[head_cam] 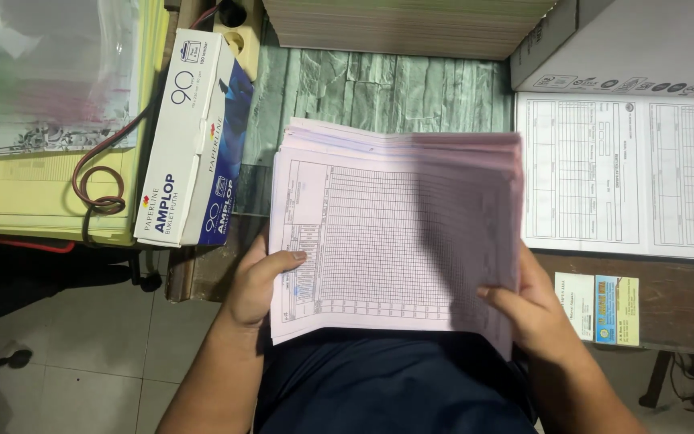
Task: Inspecting and flipping through a stack of printed forms to check for quality or order
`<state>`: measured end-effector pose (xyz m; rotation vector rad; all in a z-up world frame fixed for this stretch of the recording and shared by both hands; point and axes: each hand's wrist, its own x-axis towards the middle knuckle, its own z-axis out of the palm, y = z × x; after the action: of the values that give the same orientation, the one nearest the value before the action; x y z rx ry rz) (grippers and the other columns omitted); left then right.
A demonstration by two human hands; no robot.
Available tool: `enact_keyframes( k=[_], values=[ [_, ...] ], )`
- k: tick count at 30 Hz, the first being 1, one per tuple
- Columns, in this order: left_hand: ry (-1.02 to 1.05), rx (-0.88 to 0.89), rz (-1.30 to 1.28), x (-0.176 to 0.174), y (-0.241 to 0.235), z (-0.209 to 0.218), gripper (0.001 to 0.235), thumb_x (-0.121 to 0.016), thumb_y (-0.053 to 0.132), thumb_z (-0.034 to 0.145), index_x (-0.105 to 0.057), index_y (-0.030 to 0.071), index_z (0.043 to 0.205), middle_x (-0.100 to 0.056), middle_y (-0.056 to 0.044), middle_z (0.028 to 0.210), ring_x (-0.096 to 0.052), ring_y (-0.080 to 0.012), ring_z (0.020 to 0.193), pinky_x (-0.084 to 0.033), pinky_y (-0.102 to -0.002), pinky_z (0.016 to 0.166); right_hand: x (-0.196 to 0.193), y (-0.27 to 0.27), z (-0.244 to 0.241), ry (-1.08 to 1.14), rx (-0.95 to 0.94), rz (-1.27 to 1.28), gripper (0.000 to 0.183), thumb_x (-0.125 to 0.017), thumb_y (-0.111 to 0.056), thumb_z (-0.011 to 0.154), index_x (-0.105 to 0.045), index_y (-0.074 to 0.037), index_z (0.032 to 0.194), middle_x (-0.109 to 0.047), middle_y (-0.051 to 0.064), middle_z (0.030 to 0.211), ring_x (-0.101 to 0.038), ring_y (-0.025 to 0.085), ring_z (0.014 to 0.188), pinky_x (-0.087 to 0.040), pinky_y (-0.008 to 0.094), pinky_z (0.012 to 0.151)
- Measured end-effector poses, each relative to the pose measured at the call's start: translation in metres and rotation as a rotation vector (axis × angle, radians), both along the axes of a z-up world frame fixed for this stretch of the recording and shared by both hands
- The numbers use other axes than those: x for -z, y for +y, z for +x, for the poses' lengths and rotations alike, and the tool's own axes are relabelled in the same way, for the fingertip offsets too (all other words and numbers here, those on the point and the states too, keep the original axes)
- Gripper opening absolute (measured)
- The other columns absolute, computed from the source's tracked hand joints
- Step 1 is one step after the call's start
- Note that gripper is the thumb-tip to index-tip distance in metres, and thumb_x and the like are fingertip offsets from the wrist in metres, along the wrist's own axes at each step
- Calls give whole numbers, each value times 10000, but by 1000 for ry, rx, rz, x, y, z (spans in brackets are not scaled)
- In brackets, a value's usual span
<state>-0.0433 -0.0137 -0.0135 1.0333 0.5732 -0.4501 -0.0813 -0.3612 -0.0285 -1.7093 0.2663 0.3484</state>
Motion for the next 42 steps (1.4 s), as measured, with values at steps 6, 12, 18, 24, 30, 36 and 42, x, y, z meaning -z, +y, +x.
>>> enact_keyframes(
  k=[6, 12, 18, 24, 30, 36, 42],
  values=[
    [-328, 198, -5, 2, 5, -15, 694, -523, 112, 850, -351, -22, 1509, -500, -273, 1534, -496, -426, 1422, -386, -549, 1181, -25, 16, 7, -321, -416, 121, 693, -574, -185, 920, -346, -30, 1555, -323, 168, 1675, -292, 284, 1569, -186, 453, 1283],
    [-827, 254, 93, 20, 4, -9, 642, -611, 102, 884, -471, 35, 1507, -437, -228, 1590, -341, -405, 1479, -309, -540, 1201, 28, 9, 2, 26, 240, 310, 944, -486, 75, 737, -278, -90, 1642, -535, 177, 1422, -532, 338, 1231, -422, 538, 1066],
    [-364, 193, 165, -6, -12, -17, 679, -498, 50, 846, -343, 38, 1507, -480, -247, 1557, -451, -411, 1455, -358, -561, 1194, -23, 23, 15, -332, -348, 192, 810, -629, -191, 809, -355, 19, 1542, -321, 155, 1671, -292, 239, 1558, -155, 416, 1297],
    [-797, 228, 291, 5, -10, -16, 667, -568, 105, 851, -439, 11, 1498, -495, -179, 1546, -472, -327, 1446, -391, -446, 1218, -10, 37, 8, -97, 216, 130, 961, -496, 29, 681, -278, -83, 1610, -421, 64, 1578, -425, 173, 1377, -326, 276, 1123],
    [-505, 77, 240, -15, -26, -23, 656, -449, 29, 882, -340, 15, 1529, -601, -249, 1403, -611, -366, 1293, -534, -452, 1089, 4, 21, 19, -499, -371, 118, 879, -555, -657, 906, -467, -4, 1487, -426, 200, 1616, -420, 310, 1510, -304, 462, 1258],
    [-793, 64, 136, 5, -14, -14, 723, -426, 19, 837, -322, 45, 1551, -358, -234, 1620, -380, -403, 1504, -377, -590, 1252, -47, 65, 23, -527, -320, -23, 893, -475, -607, 960, -135, -101, 1613, -445, 262, 1549, -623, 314, 1239, -659, 518, 927],
    [-612, 61, 222, -14, -30, -23, 634, -391, -36, 904, -294, -4, 1530, -573, -286, 1414, -643, -369, 1230, -623, -405, 951, -3, 36, 20, -294, 17, 35, 652, -553, -144, 807, -534, -37, 1451, -549, 140, 1531, -528, 238, 1392, -403, 356, 1168]
  ],
)
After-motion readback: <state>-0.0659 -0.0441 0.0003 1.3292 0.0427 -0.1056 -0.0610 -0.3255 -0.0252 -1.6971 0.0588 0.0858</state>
